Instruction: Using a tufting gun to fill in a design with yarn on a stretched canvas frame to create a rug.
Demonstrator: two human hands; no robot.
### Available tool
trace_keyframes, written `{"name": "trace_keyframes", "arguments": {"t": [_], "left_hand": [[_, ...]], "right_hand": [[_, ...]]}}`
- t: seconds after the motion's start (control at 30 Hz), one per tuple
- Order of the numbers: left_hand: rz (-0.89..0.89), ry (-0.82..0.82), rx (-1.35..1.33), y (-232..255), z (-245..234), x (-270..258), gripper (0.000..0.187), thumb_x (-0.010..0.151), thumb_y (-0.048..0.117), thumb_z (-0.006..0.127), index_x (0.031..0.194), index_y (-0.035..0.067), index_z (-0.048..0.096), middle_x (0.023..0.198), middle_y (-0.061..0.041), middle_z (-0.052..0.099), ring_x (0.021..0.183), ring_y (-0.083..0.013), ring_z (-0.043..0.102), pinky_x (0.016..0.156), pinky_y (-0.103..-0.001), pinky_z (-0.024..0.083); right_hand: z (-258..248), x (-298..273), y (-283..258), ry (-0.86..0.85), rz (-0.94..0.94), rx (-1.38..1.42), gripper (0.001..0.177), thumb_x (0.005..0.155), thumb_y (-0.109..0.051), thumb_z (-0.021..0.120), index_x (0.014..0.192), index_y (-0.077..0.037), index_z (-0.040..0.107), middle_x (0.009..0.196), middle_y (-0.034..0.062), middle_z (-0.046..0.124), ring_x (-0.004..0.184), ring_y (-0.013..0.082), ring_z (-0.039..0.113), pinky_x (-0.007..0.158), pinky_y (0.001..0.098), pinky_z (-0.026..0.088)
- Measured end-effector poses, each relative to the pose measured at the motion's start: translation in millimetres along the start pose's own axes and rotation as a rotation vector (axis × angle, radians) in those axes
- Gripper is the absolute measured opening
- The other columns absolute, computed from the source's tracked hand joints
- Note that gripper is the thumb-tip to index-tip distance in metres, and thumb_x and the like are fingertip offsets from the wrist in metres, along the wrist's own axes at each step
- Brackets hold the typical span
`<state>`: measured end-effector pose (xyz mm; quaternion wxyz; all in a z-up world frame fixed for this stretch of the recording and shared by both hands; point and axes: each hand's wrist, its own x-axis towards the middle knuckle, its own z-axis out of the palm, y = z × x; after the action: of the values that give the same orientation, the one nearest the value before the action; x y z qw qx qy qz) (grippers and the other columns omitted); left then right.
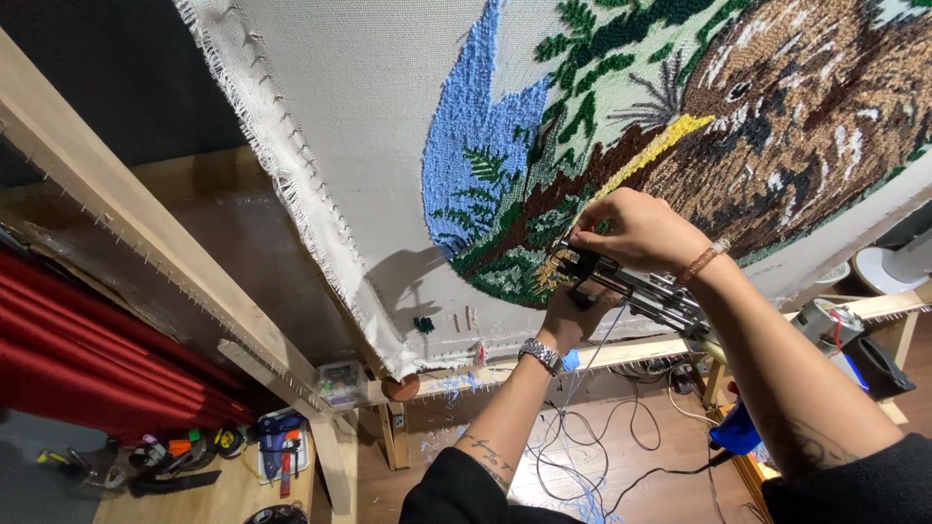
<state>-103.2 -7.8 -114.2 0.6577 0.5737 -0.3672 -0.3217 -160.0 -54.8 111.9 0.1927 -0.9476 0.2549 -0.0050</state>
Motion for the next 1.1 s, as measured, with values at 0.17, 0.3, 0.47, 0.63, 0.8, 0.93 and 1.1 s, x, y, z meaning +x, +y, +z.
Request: {"name": "trace_keyframes", "arguments": {"t": [0.17, 0.3, 0.47, 0.63, 0.8, 0.93, 1.1], "left_hand": [[0.040, 0.010, -0.104, -48.1, 10.7, 20.6, 0.026, 0.084, 0.031, 0.085, 0.085, 0.008, 0.074, 0.065, -0.002, 0.058, 0.070, -0.0047, 0.056, 0.062, -0.020, 0.041], [0.076, 0.006, -0.104, -98.7, 23.2, 52.6, 0.017, 0.090, 0.026, 0.080, 0.087, 0.010, 0.076, 0.064, -0.003, 0.061, 0.063, -0.0056, 0.058, 0.061, -0.019, 0.040], [0.077, 0.015, -0.022, -6.7, -3.9, 3.3, 0.022, 0.090, 0.033, 0.078, 0.085, 0.011, 0.078, 0.065, -0.005, 0.069, 0.059, -0.0102, 0.064, 0.061, -0.025, 0.045], [0.122, 0.026, -0.131, 17.9, -11.8, -12.0, 0.009, 0.090, 0.016, 0.079, 0.095, 0.009, 0.079, 0.069, -0.008, 0.069, 0.070, -0.0030, 0.058, 0.064, -0.018, 0.047], [0.263, 0.019, -0.137, -33.7, -5.2, 14.0, 0.021, 0.095, 0.016, 0.076, 0.115, 0.010, 0.079, 0.089, -0.011, 0.078, 0.077, -0.0071, 0.069, 0.071, -0.022, 0.054], [0.301, -0.015, -0.166, -28.8, -11.2, 13.0, 0.026, 0.096, 0.024, 0.079, 0.118, 0.010, 0.078, 0.100, -0.011, 0.079, 0.091, -0.0093, 0.071, 0.080, -0.028, 0.058], [0.279, -0.006, -0.131, -27.6, -11.9, 6.9, 0.023, 0.096, 0.021, 0.076, 0.116, 0.010, 0.078, 0.097, -0.011, 0.078, 0.090, -0.0101, 0.069, 0.083, -0.030, 0.055]], "right_hand": [[-6.8, -2.2, -14.0, 0.001, -0.005, -0.146, 0.026, 0.097, -0.040, 0.066, 0.110, -0.026, 0.084, 0.104, 0.0007, 0.082, 0.117, 0.0303, 0.071, 0.115, 0.0526, 0.037], [-5.9, -0.6, -16.5, 0.002, -0.036, -0.140, 0.026, 0.097, -0.039, 0.066, 0.111, -0.026, 0.084, 0.103, -0.0005, 0.083, 0.117, 0.0305, 0.072, 0.115, 0.0533, 0.037], [-6.0, -8.5, -28.6, 0.034, -0.071, -0.099, 0.028, 0.100, -0.031, 0.065, 0.118, -0.019, 0.082, 0.107, 0.0039, 0.083, 0.117, 0.0293, 0.071, 0.119, 0.0545, 0.029], [1.0, -10.6, -25.0, 0.057, -0.092, -0.117, 0.031, 0.095, -0.030, 0.068, 0.121, -0.017, 0.080, 0.108, 0.0055, 0.082, 0.120, 0.0303, 0.067, 0.121, 0.0592, 0.025], [5.7, -9.1, -24.3, 0.107, -0.063, -0.061, 0.027, 0.096, -0.028, 0.068, 0.119, -0.019, 0.080, 0.105, 0.0044, 0.082, 0.116, 0.0291, 0.068, 0.117, 0.0598, 0.029], [4.5, -8.2, -24.0, 0.157, -0.082, -0.063, 0.022, 0.096, -0.027, 0.068, 0.111, -0.020, 0.082, 0.099, 0.0046, 0.082, 0.110, 0.0303, 0.072, 0.114, 0.0592, 0.035], [9.9, -9.1, -24.5, 0.142, -0.081, -0.067, 0.021, 0.097, -0.027, 0.068, 0.113, -0.022, 0.082, 0.097, 0.0013, 0.081, 0.110, 0.0257, 0.070, 0.118, 0.0581, 0.028]]}}
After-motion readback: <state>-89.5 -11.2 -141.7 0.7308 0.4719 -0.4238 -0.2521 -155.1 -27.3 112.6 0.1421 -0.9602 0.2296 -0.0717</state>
